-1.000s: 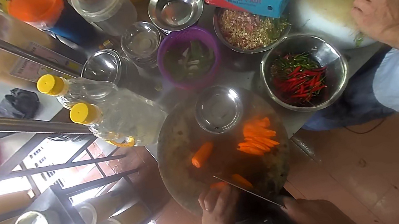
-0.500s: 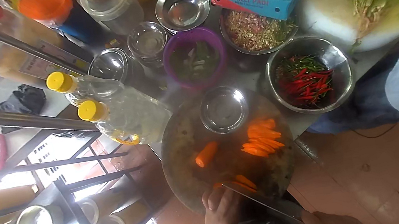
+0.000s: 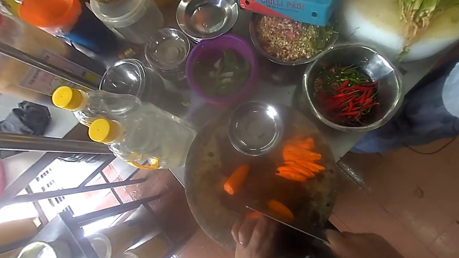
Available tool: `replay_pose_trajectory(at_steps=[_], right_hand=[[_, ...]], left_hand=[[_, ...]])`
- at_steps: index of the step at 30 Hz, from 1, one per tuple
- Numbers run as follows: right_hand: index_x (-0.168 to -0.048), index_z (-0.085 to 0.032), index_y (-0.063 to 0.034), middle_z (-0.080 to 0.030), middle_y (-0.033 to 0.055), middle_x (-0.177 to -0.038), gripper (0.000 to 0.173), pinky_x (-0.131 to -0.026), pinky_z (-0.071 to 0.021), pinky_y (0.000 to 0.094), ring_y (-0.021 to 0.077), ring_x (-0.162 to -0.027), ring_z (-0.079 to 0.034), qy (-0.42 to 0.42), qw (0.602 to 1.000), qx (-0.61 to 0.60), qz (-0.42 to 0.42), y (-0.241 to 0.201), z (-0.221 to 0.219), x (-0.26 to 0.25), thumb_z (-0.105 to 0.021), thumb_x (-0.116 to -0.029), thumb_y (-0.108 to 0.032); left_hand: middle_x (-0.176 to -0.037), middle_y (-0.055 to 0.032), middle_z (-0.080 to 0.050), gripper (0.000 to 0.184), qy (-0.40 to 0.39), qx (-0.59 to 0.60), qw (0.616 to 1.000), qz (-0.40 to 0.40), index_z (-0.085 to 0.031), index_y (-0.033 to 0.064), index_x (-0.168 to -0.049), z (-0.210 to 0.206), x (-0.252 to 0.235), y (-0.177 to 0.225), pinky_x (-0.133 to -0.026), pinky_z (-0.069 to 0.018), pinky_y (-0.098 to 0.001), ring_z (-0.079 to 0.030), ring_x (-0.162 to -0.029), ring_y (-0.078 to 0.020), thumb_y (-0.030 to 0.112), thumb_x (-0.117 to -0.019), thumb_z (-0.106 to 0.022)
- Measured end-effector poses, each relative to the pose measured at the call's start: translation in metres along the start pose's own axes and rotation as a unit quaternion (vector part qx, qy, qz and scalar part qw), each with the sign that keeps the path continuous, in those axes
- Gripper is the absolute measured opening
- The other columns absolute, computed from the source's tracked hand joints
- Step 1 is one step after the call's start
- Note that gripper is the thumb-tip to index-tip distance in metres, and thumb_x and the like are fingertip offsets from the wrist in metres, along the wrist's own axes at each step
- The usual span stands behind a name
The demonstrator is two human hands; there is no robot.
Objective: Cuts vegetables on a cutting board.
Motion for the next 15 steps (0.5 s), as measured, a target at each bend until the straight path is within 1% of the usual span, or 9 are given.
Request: replay_pose_trajectory(at_steps=[2,3,5,6,8,10,12,14,15], right_hand=[[-0.098,-0.065,-0.01,-0.065,0.0095,-0.069,0.025,-0.05,-0.0565,0.0442,0.0281,-0.06,-0.07,0.014,1.0,0.005,0.0,-0.002,0.001,-0.01,-0.05,-0.1064,-0.028],[-0.097,-0.065,-0.0101,-0.065,0.0095,-0.069,0.026,-0.05,-0.0564,0.0446,0.0282,-0.06,-0.07,0.019,1.0,-0.002,-0.001,-0.003,0.003,-0.007,-0.05,-0.1066,-0.029],[-0.097,-0.067,-0.0074,-0.066,0.0129,-0.069,0.028,-0.049,-0.0557,0.0483,0.0317,-0.059,-0.069,0.03,0.999,-0.023,0.001,-0.001,0.014,0.01,-0.051,-0.1063,-0.029],[-0.099,-0.067,-0.006,-0.066,0.0146,-0.07,0.029,-0.048,-0.0551,0.0498,0.0334,-0.059,-0.069,0.023,0.999,-0.025,0.005,-0.001,0.02,0.018,-0.05,-0.107,-0.028],[-0.103,-0.065,-0.0039,-0.067,0.0175,-0.074,0.03,-0.05,-0.0549,0.052,0.0367,-0.062,-0.07,-0.018,0.999,-0.026,0.003,-0.001,0.021,0.028,-0.046,-0.1086,-0.027],[-0.106,-0.065,-0.0041,-0.067,0.017,-0.075,0.027,-0.053,-0.0564,0.0524,0.0369,-0.065,-0.07,-0.037,0.999,-0.026,-0.006,0.001,0.009,0.019,-0.046,-0.108,-0.024],[-0.106,-0.065,-0.0063,-0.069,0.0147,-0.075,0.024,-0.056,-0.0579,0.0506,0.0344,-0.067,-0.072,-0.047,0.999,-0.014,-0.019,0.006,-0.004,0.005,-0.048,-0.107,-0.024],[-0.105,-0.065,-0.0067,-0.069,0.0141,-0.075,0.027,-0.055,-0.0577,0.0499,0.0336,-0.065,-0.072,-0.036,0.999,-0.012,-0.018,0.007,-0.002,0.002,-0.047,-0.1077,-0.026],[-0.105,-0.066,-0.0063,-0.068,0.0145,-0.074,0.029,-0.054,-0.0575,0.05,0.0337,-0.064,-0.071,-0.027,0.999,-0.017,-0.015,0.005,0.002,0.008,-0.047,-0.1076,-0.028]], left_hand=[[-0.127,0.007,-0.062,0.026,0.001,-0.002,1.0,0.002,-0.071,0.0259,-0.118,0.0,-0.001,-0.001,-0.105,-0.0369,-0.0402,-0.051,-0.119,-0.0154,0.015,-0.094,-0.069],[-0.127,0.0068,-0.062,0.026,0.0,-0.003,1.0,0.0,-0.07,0.0258,-0.118,0.001,-0.001,-0.001,-0.105,-0.0371,-0.0404,-0.051,-0.12,-0.0156,0.015,-0.0943,-0.069],[-0.131,0.0065,-0.061,0.027,0.0,-0.001,1.0,0.0,-0.069,0.0255,-0.12,0.001,-0.001,0.0,-0.106,-0.0373,-0.0409,-0.051,-0.122,-0.0163,0.016,-0.0947,-0.069],[-0.133,0.0071,-0.06,0.027,-0.001,-0.001,1.0,0.0,-0.069,0.0259,-0.12,0.001,-0.002,-0.001,-0.106,-0.0366,-0.0407,-0.05,-0.123,-0.0164,0.015,-0.095,-0.067],[-0.132,0.0071,-0.06,0.026,-0.001,-0.001,1.0,0.001,-0.068,0.0256,-0.118,0.002,-0.001,-0.001,-0.106,-0.0365,-0.0409,-0.05,-0.123,-0.0166,0.014,-0.0944,-0.066],[-0.13,0.0069,-0.061,0.027,-0.002,-0.001,1.0,0.005,-0.069,0.0258,-0.119,0.002,0.0,-0.001,-0.105,-0.0372,-0.0408,-0.051,-0.121,-0.0159,0.014,-0.0945,-0.067],[-0.127,0.0067,-0.062,0.028,0.0,-0.001,1.0,0.006,-0.07,0.0262,-0.12,0.001,0.0,0.0,-0.103,-0.0375,-0.0404,-0.052,-0.117,-0.0154,0.015,-0.0942,-0.069],[-0.127,0.007,-0.062,0.028,0.004,-0.003,1.0,0.005,-0.07,0.0267,-0.12,0.001,-0.002,-0.002,-0.104,-0.038,-0.0405,-0.052,-0.118,-0.0151,0.016,-0.0945,-0.07],[-0.128,0.0069,-0.061,0.028,0.003,-0.001,1.0,0.005,-0.069,0.0265,-0.121,0.001,0.0,0.0,-0.105,-0.0377,-0.0409,-0.052,-0.119,-0.0153,0.016,-0.0949,-0.069]])
Point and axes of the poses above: each hand's wrist, its own x-axis away from the middle knuckle, its own z-axis out of the back of the hand, y = z × x, the point moved 9 cm from there along -x, towards the middle knuckle
